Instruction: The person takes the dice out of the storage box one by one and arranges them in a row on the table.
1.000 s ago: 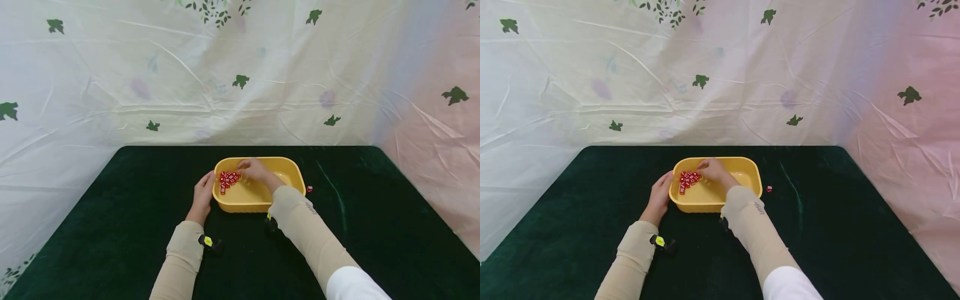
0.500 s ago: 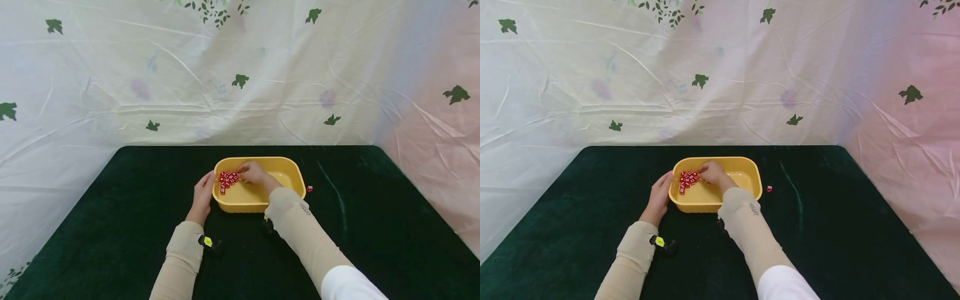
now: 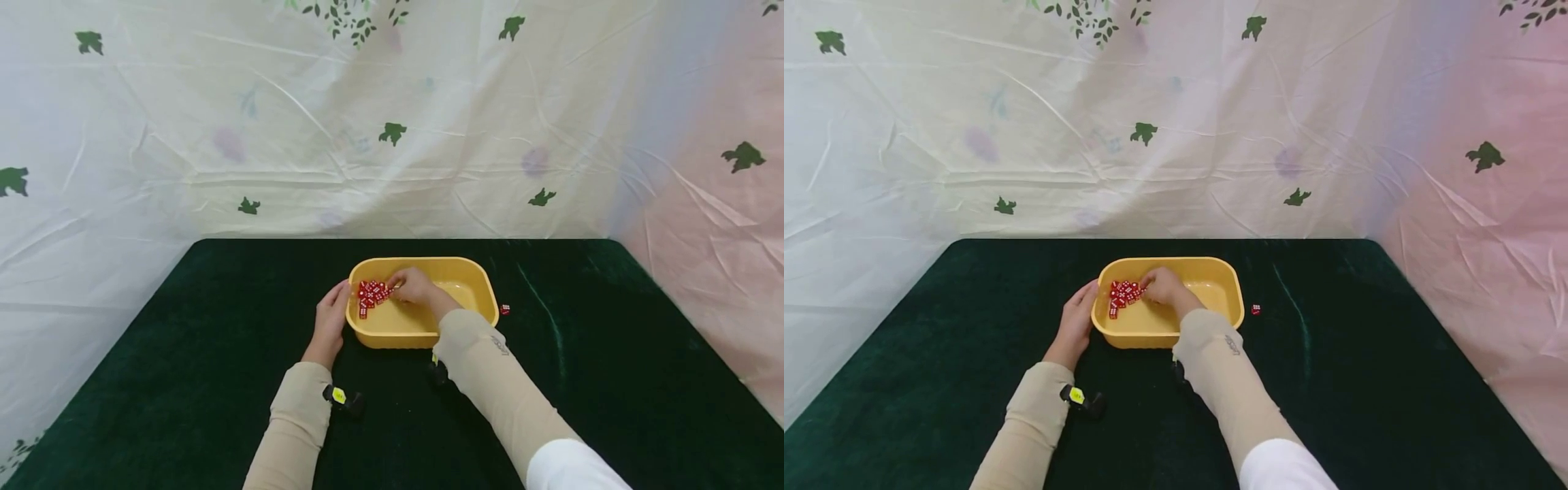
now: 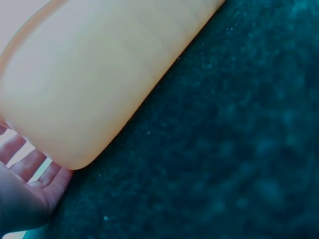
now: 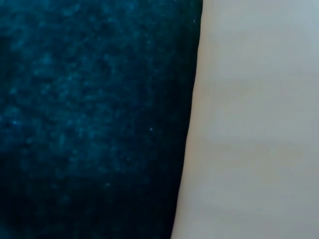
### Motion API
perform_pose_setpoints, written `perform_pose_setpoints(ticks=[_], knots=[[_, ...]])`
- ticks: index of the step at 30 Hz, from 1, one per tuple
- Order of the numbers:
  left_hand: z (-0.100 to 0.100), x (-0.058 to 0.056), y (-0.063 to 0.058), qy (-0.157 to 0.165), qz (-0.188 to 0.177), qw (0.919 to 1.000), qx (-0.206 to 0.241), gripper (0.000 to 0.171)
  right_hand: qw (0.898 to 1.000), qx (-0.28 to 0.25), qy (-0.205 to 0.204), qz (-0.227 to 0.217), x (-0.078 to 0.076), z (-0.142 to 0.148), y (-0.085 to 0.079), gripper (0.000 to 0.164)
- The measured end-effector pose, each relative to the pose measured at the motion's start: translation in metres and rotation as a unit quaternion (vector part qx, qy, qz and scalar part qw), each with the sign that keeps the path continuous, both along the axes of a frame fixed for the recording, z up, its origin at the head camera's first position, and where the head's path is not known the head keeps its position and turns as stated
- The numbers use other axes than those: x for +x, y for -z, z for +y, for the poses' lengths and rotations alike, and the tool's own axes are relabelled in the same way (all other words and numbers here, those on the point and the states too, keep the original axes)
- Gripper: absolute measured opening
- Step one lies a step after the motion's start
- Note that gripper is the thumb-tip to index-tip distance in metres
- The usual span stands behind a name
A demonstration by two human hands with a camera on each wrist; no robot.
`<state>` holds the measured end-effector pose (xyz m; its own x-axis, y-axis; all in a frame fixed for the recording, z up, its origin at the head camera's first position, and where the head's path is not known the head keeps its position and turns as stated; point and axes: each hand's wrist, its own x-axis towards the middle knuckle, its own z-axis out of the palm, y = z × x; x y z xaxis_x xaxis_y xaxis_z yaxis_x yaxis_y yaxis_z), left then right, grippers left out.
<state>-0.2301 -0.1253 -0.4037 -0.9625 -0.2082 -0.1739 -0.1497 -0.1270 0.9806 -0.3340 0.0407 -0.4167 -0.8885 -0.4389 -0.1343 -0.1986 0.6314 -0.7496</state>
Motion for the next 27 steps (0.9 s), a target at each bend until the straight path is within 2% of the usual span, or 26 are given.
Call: perform_pose_setpoints(ticks=[1, 5, 13, 18, 27], knots=[[0.000, 0.000, 0.000, 0.001, -0.001, 1.0000, 0.001, 0.047, 1.000, 0.021, 0.008, -0.007, 0.013, -0.001, -0.015, 0.017], [0.001, 0.001, 0.000, 0.004, -0.003, 1.0000, 0.001, 0.047, 0.999, 0.033, 0.007, 0.000, 0.038, 0.001, -0.038, 0.017], [0.002, 0.000, -0.002, 0.000, -0.002, 1.0000, 0.003, 0.045, 0.999, 0.042, 0.011, -0.013, 0.039, 0.003, -0.043, 0.017], [0.001, 0.000, 0.000, -0.002, -0.006, 0.9999, 0.009, 0.046, 0.999, 0.044, -0.001, -0.025, 0.040, 0.005, -0.045, 0.016], [-0.001, 0.000, 0.001, -0.006, -0.001, 0.9999, 0.010, 0.046, 0.999, 0.023, -0.049, 0.009, 0.044, 0.015, -0.059, 0.015]])
